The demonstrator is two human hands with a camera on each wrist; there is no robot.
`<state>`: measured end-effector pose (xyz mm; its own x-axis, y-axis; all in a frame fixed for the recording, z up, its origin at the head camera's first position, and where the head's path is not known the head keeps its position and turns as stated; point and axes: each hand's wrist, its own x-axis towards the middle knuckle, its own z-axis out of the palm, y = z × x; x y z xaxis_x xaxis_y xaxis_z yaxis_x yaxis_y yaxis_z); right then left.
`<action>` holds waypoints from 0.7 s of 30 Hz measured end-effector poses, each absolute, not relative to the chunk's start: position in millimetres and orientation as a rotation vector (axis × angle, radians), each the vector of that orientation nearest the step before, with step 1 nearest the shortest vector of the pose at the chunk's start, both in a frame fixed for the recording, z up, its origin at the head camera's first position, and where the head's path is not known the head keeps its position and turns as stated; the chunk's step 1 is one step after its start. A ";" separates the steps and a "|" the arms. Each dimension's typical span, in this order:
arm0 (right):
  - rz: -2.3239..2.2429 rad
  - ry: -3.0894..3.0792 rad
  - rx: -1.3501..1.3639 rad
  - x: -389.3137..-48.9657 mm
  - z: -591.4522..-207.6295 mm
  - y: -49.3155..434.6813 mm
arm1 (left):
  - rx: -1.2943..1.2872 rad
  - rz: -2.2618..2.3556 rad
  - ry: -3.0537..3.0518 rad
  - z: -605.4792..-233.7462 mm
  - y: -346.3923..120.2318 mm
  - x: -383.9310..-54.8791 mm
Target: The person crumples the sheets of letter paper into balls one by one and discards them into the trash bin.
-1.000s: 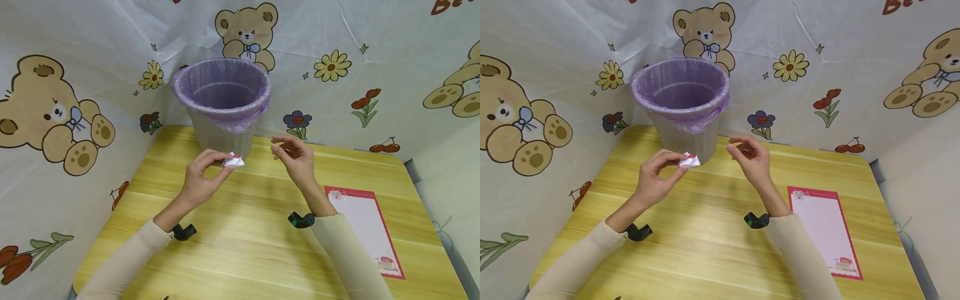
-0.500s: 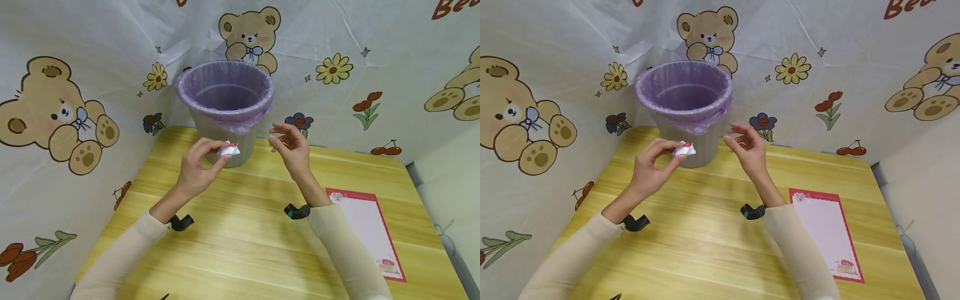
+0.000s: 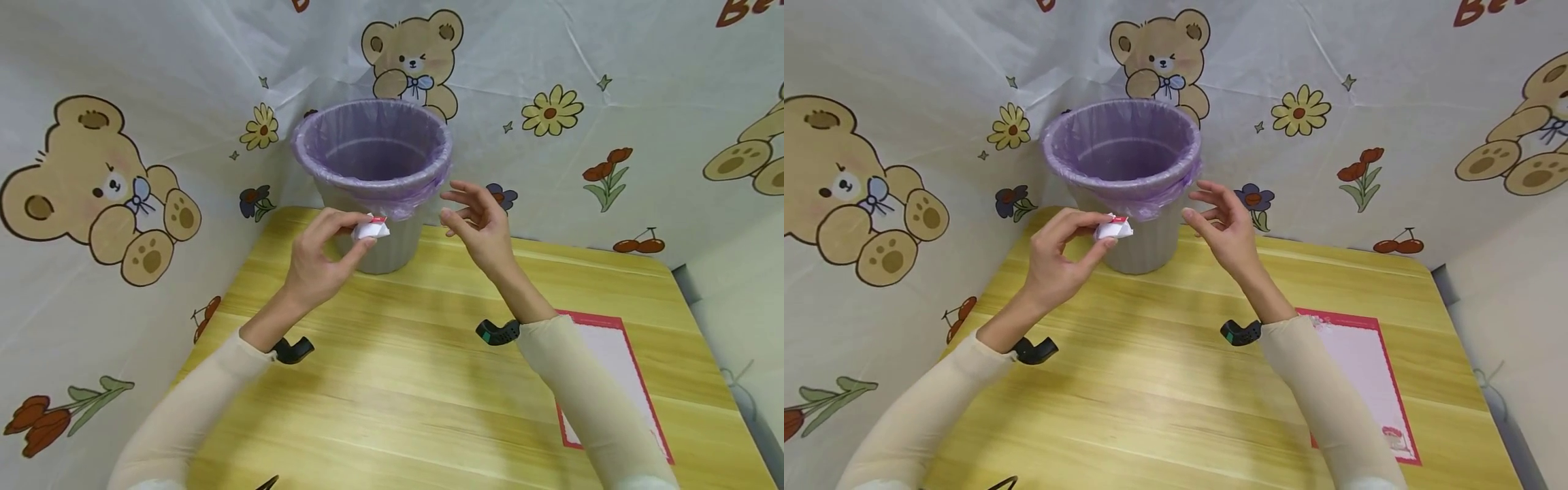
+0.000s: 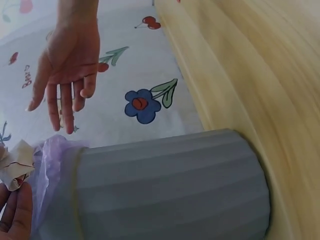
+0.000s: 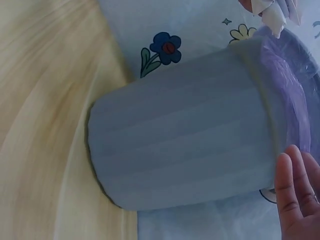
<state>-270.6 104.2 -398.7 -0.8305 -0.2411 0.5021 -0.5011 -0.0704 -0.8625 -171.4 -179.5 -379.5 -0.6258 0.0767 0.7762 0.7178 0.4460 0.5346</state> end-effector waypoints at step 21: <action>2.293 -1.954 0.594 -290.1 -365.4 87.4 | -0.579 -1.128 -1.864 -333.9 -198.2 -196.2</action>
<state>-290.1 87.4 -365.4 -0.9227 -0.1928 0.3339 -0.2991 -0.1886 -0.9354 -196.2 -198.2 -333.9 -0.5243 -0.0412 0.8505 0.7344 0.4837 0.4761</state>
